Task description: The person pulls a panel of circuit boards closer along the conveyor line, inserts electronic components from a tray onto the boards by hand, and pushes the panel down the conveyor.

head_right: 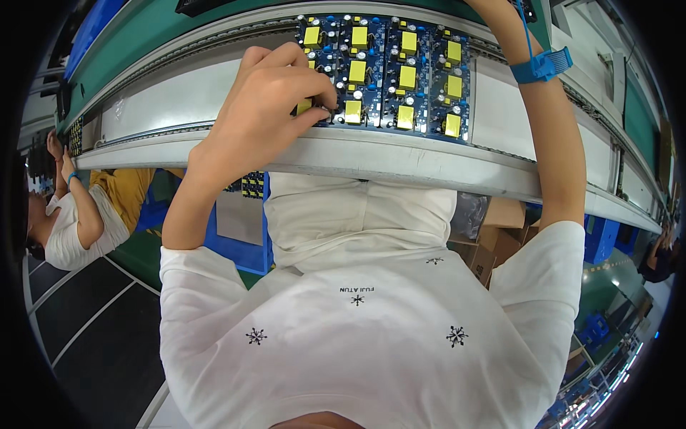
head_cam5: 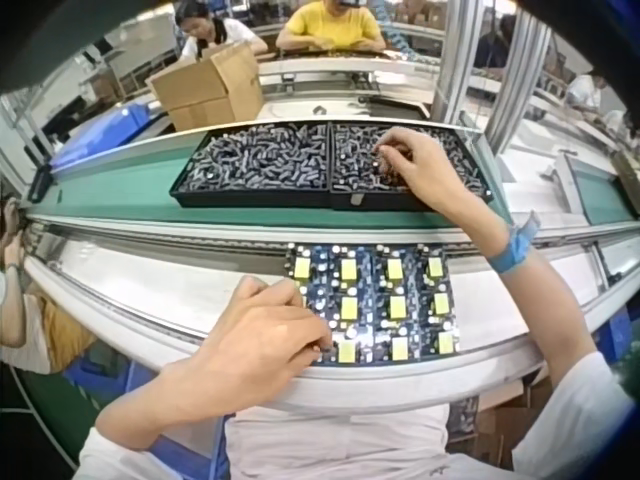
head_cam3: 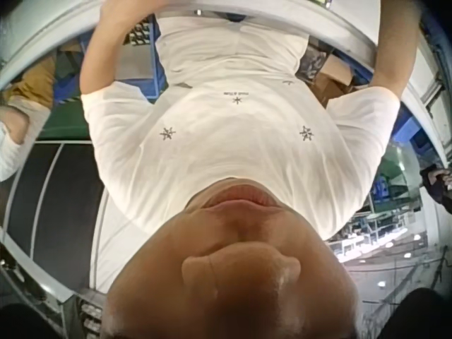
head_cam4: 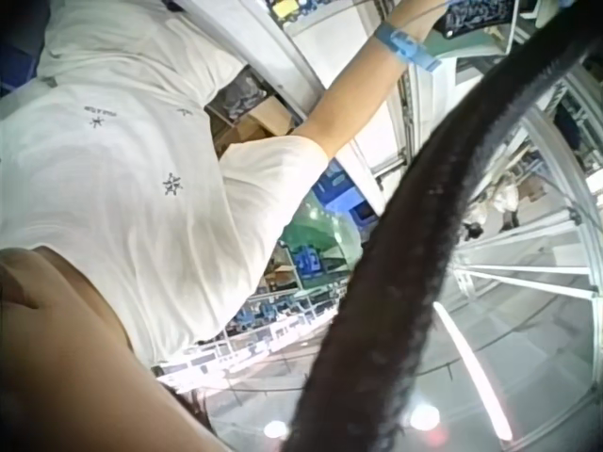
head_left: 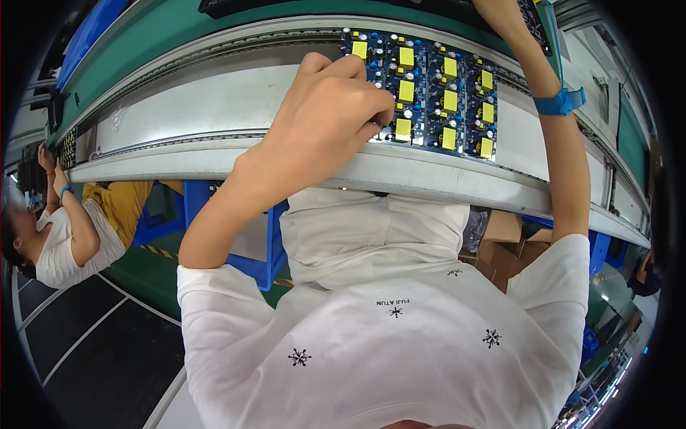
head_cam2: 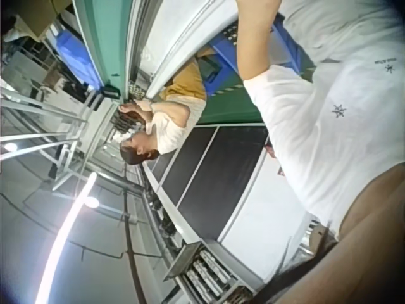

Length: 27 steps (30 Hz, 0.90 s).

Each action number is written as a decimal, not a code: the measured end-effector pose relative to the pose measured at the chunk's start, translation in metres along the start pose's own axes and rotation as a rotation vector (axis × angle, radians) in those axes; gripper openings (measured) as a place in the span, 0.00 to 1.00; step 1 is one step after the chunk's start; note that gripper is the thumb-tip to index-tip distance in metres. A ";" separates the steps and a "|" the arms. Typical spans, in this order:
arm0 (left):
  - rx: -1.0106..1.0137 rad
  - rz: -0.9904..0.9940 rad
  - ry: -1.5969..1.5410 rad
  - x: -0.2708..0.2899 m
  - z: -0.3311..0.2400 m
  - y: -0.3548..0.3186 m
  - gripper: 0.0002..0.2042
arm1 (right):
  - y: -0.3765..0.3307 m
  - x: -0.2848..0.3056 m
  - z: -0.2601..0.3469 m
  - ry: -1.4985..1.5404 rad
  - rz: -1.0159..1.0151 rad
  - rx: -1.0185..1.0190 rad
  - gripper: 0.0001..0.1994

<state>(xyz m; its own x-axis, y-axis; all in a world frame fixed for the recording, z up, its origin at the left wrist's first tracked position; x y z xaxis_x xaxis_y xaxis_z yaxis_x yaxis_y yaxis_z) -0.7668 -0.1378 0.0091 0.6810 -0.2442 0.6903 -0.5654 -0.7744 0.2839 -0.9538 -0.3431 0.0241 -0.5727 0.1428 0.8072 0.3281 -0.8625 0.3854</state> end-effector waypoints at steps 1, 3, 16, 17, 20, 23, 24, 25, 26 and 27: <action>0.013 0.010 0.015 0.000 0.002 -0.001 0.05 | -0.001 0.002 0.003 0.001 -0.011 0.005 0.06; 0.017 0.021 0.038 0.000 0.001 -0.002 0.06 | -0.004 0.009 0.006 -0.007 -0.085 0.003 0.06; -0.185 0.039 0.284 -0.053 -0.032 -0.001 0.23 | -0.085 0.018 0.049 -0.224 0.079 0.457 0.09; -0.187 0.087 0.296 -0.055 -0.033 0.001 0.23 | -0.085 0.020 0.047 -0.226 0.073 0.458 0.09; -0.195 0.134 0.308 -0.052 -0.035 0.004 0.23 | -0.077 0.028 0.033 -0.201 0.055 0.297 0.09; -0.199 0.140 0.296 -0.048 -0.039 0.008 0.23 | -0.079 0.030 0.023 -0.048 0.113 0.194 0.09; -0.185 0.146 0.295 -0.047 -0.040 0.010 0.23 | -0.080 0.031 0.017 0.028 0.149 0.140 0.09; -0.171 0.152 0.294 -0.047 -0.040 0.012 0.22 | -0.081 0.034 0.015 0.028 0.142 0.144 0.09; -0.156 0.159 0.292 -0.047 -0.041 0.014 0.22 | -0.082 0.034 0.014 0.096 0.189 0.164 0.09; -0.159 0.159 0.297 -0.047 -0.043 0.017 0.22 | -0.083 0.034 0.014 0.162 0.237 0.184 0.09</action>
<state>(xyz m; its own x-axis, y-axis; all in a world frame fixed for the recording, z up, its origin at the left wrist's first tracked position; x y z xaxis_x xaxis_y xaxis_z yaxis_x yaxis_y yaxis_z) -0.8283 -0.1148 0.0101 0.4273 -0.1557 0.8906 -0.7343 -0.6345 0.2414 -0.9906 -0.2596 0.0259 -0.5718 -0.1427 0.8079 0.5879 -0.7581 0.2822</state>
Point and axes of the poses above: each hand's wrist, its own y-axis towards the middle knuckle, its own x-axis out of the back of the hand, z = x × y, the point moved 6 cm from there along y, towards the middle knuckle, and after that the axes turned 13 degrees about -y, right-handed, at the moved point
